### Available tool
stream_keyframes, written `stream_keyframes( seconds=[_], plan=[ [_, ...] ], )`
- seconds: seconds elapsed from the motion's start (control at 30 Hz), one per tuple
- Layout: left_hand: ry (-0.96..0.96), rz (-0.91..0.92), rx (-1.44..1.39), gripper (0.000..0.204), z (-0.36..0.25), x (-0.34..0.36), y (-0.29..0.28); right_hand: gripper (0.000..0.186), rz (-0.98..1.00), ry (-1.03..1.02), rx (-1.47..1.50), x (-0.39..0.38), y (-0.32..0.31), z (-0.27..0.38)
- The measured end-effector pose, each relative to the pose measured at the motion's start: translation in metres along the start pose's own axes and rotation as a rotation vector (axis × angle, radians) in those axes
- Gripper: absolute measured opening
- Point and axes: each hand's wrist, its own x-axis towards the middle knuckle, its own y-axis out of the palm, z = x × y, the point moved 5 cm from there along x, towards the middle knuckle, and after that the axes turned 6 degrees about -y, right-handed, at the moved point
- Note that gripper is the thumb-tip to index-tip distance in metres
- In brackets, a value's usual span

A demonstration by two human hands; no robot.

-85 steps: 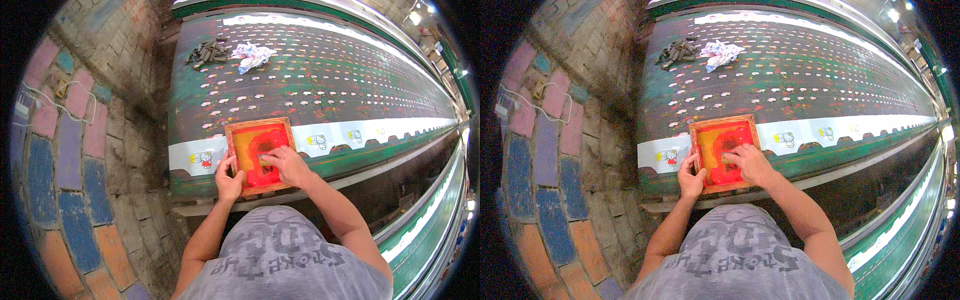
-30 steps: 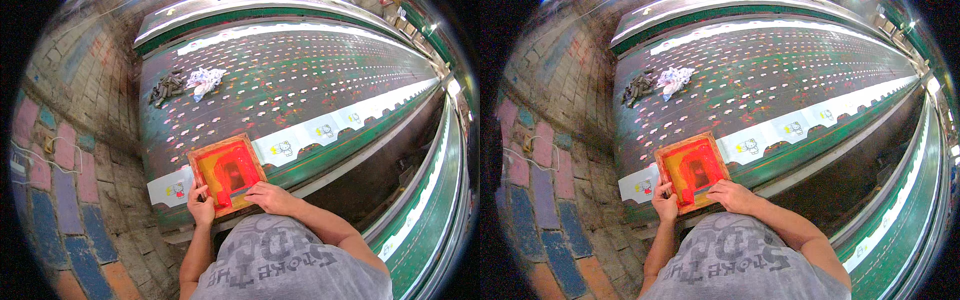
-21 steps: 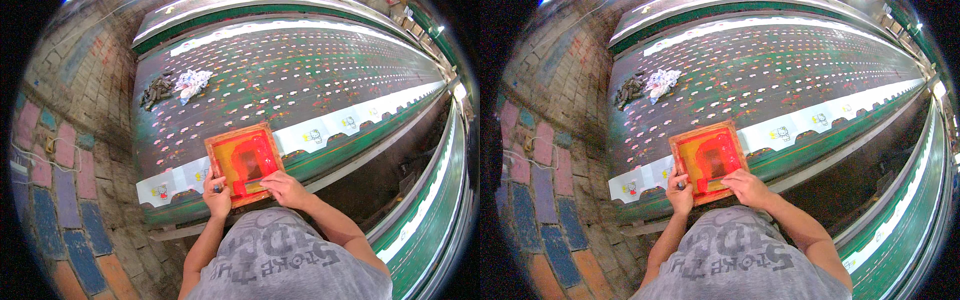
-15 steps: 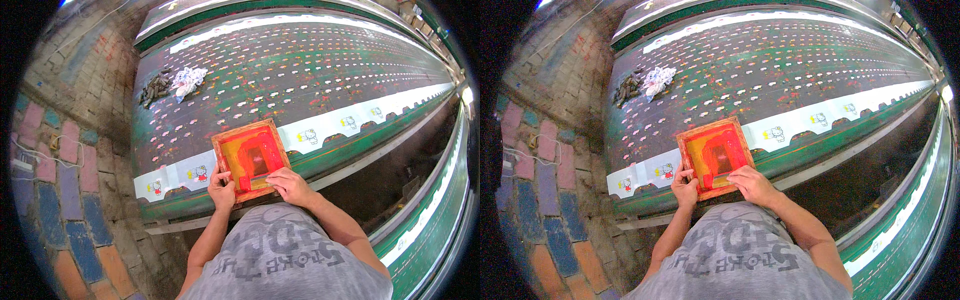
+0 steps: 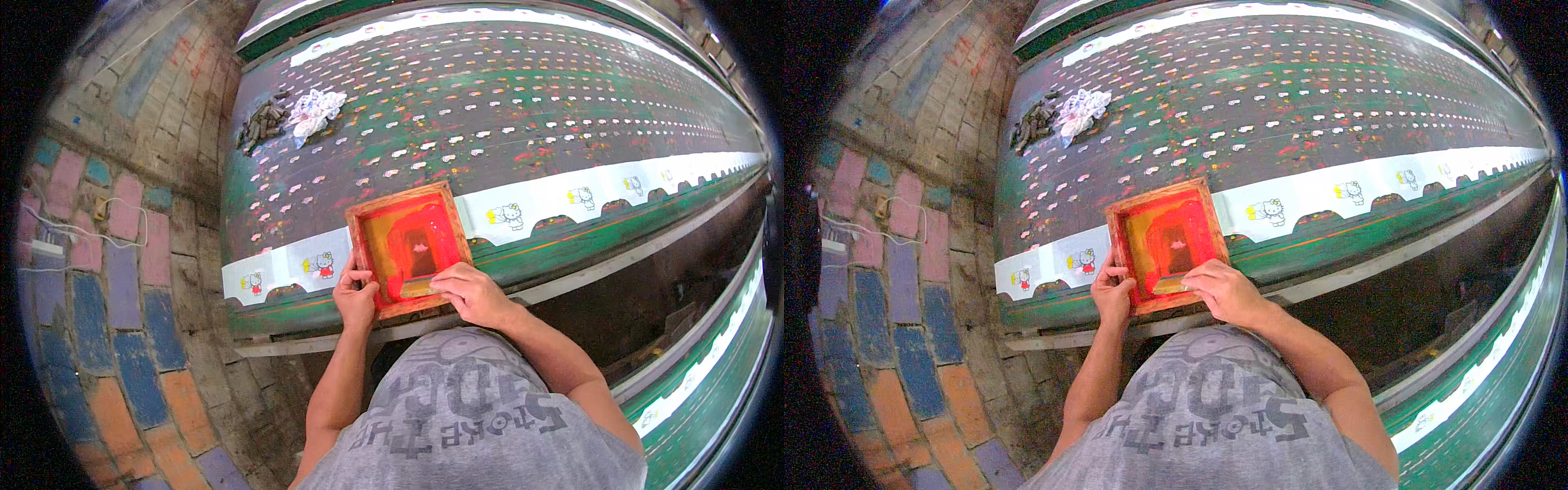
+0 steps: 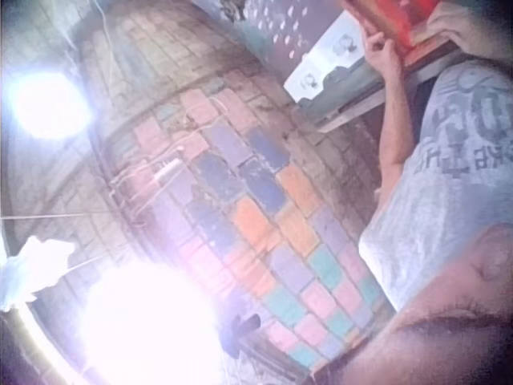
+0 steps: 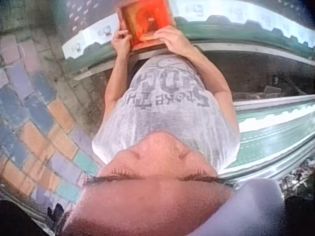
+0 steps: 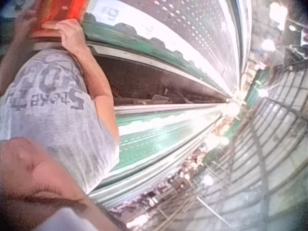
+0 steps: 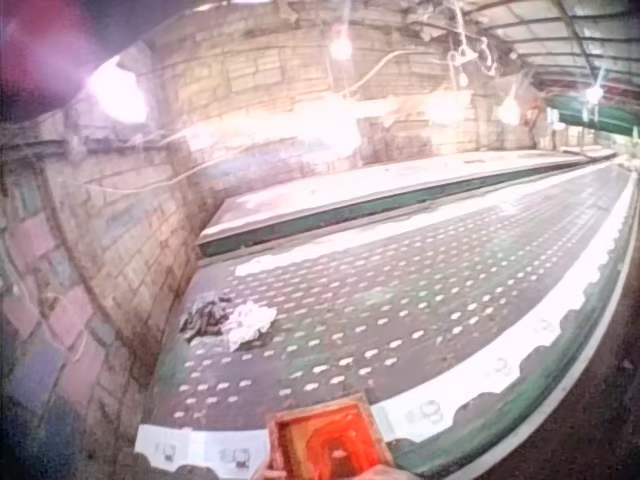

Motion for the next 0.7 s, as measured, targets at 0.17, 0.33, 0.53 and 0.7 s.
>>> stream_keyframes(
  seconds=[0.17, 0.33, 0.53, 0.7],
  plan=[
    [-0.027, -0.014, 0.004, 0.021, 0.001, -0.001, 0.007, 0.032, 0.008, 0.026, -0.062, 0.002, 0.000, 0.002],
    [0.037, -0.011, 0.089, 0.017, 0.004, 0.002, 0.005, 0.038, 0.116, 0.024, -0.181, 0.013, 0.009, 0.011],
    [0.029, -0.024, 0.108, 0.015, 0.000, -0.001, 0.010, 0.040, 0.371, -0.089, -0.366, 0.024, 0.022, 0.015],
    [0.067, -0.026, 0.148, 0.018, 0.008, 0.003, 0.005, 0.039, 0.534, 0.006, -0.295, 0.058, 0.005, -0.008]
  ],
)
